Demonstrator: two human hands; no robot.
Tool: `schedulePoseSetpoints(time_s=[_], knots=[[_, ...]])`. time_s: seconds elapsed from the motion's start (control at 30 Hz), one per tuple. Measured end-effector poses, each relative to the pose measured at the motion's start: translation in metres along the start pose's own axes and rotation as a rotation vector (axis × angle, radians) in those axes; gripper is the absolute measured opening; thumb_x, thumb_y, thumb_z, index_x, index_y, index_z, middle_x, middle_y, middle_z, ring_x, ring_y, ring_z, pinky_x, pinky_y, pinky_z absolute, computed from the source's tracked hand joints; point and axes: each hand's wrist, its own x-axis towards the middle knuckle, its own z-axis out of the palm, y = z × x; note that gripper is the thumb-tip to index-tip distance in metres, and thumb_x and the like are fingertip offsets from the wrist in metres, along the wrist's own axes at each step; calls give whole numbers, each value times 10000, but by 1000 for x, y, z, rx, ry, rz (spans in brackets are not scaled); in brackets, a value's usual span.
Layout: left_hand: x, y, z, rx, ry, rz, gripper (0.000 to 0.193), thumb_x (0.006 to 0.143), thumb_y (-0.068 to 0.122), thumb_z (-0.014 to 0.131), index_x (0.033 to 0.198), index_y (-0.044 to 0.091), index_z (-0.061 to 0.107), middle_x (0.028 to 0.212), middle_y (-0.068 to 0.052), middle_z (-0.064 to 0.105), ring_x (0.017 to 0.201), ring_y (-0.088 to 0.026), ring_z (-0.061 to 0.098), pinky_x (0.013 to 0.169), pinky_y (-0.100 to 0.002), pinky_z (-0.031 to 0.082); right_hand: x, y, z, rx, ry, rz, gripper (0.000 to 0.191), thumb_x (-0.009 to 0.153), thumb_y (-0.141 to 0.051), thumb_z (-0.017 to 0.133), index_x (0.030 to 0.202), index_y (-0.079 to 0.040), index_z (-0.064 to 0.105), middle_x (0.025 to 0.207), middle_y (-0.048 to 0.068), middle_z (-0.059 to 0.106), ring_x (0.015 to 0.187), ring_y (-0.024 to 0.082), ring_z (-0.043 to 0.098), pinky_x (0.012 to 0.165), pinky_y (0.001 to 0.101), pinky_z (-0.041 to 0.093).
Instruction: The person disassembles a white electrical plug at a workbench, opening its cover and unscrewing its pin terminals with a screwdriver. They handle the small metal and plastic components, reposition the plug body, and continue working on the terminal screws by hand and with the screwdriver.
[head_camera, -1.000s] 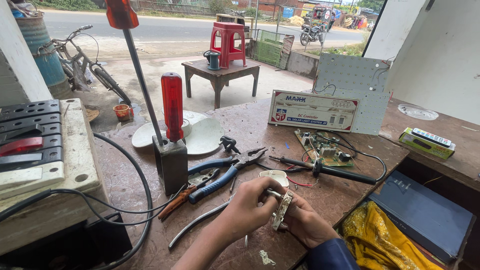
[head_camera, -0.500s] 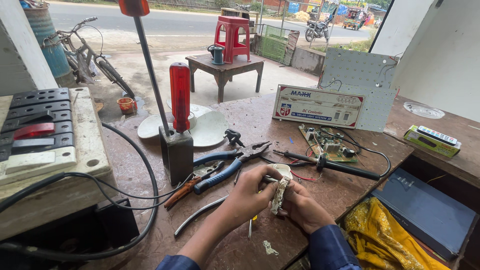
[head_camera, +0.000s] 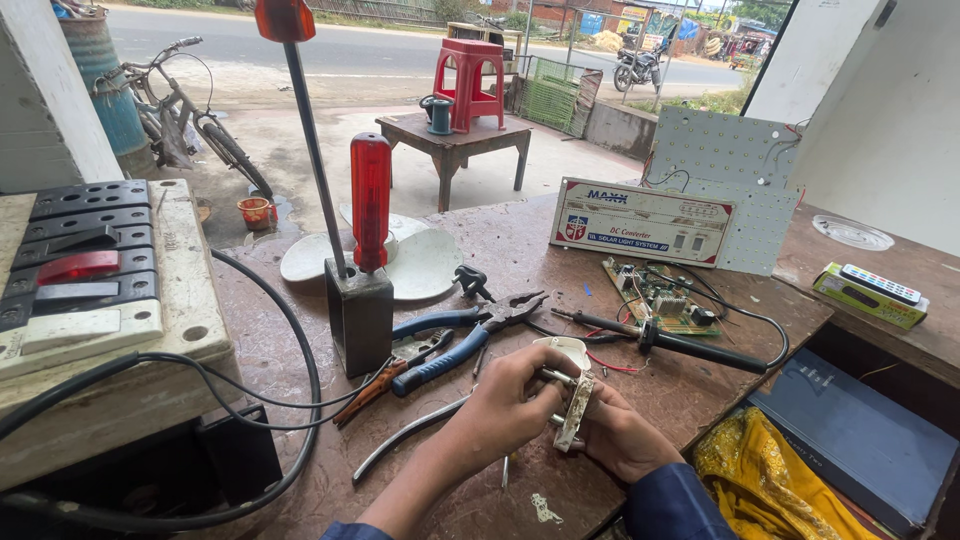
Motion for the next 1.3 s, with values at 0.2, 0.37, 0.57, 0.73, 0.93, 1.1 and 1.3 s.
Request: schedulePoseSetpoints(time_s=[0.2, 0.37, 0.57, 0.73, 0.93, 1.1, 1.3], knots=[[-1, 3, 4, -41, 37, -89, 185, 937, 129, 644, 1048, -18, 666, 878, -103, 711, 794, -135, 658, 720, -321, 548, 0, 0, -2, -23, -22, 16, 441, 992, -264, 603, 1355, -21, 547, 1173, 114, 675, 991, 191, 698, 813, 376, 612], [-1, 4, 3, -60, -2, -109, 198, 899, 121, 637, 1046, -9, 659, 896, -97, 710, 810, -139, 689, 744, -329, 584, -3, 1, -1, -22, -18, 1, 477, 948, -266, 595, 1378, -70, 532, 1183, 100, 670, 1008, 185, 705, 835, 372, 618], [-1, 4, 3, -14, 1, 34, 223, 880, 50, 579, 1070, -20, 673, 943, -123, 700, 861, -181, 684, 798, -342, 565, -6, 6, -11, 58, -51, -22, 460, 989, -257, 610, 1374, -19, 531, 1187, 119, 660, 1001, 200, 691, 818, 391, 605], [-2, 9, 3, -84, -31, -111, 217, 936, 133, 564, 1049, -24, 661, 920, -130, 694, 829, -202, 683, 760, -356, 567, -10, 15, -18, 77, -11, -25, 467, 963, -231, 614, 1368, -22, 514, 1207, 105, 659, 1086, 202, 682, 934, 386, 580], [2, 14, -2, 91, 42, -119, 339, 1054, 306, 543, 1057, -14, 654, 854, -144, 699, 774, -213, 679, 705, -391, 539, -12, 15, -14, 70, 34, -22, 586, 922, -257, 648, 1442, -50, 474, 1279, 108, 635, 1190, 224, 637, 1006, 426, 540], [3, 11, -3, 104, -19, -152, 332, 1017, 306, 601, 1034, -16, 677, 723, -104, 683, 653, -215, 661, 638, -403, 530, -14, 13, -9, 78, -12, -47, 610, 934, -261, 649, 1457, -17, 450, 1333, 130, 611, 1254, 248, 616, 1062, 439, 509], [5, 3, -10, -11, -86, 15, 266, 951, 249, 702, 993, -12, 671, 852, -74, 699, 761, -133, 667, 677, -338, 565, -15, 13, -8, 87, -45, -77, 619, 934, -262, 637, 1468, -15, 446, 1341, 131, 618, 1258, 242, 614, 1067, 426, 504]])
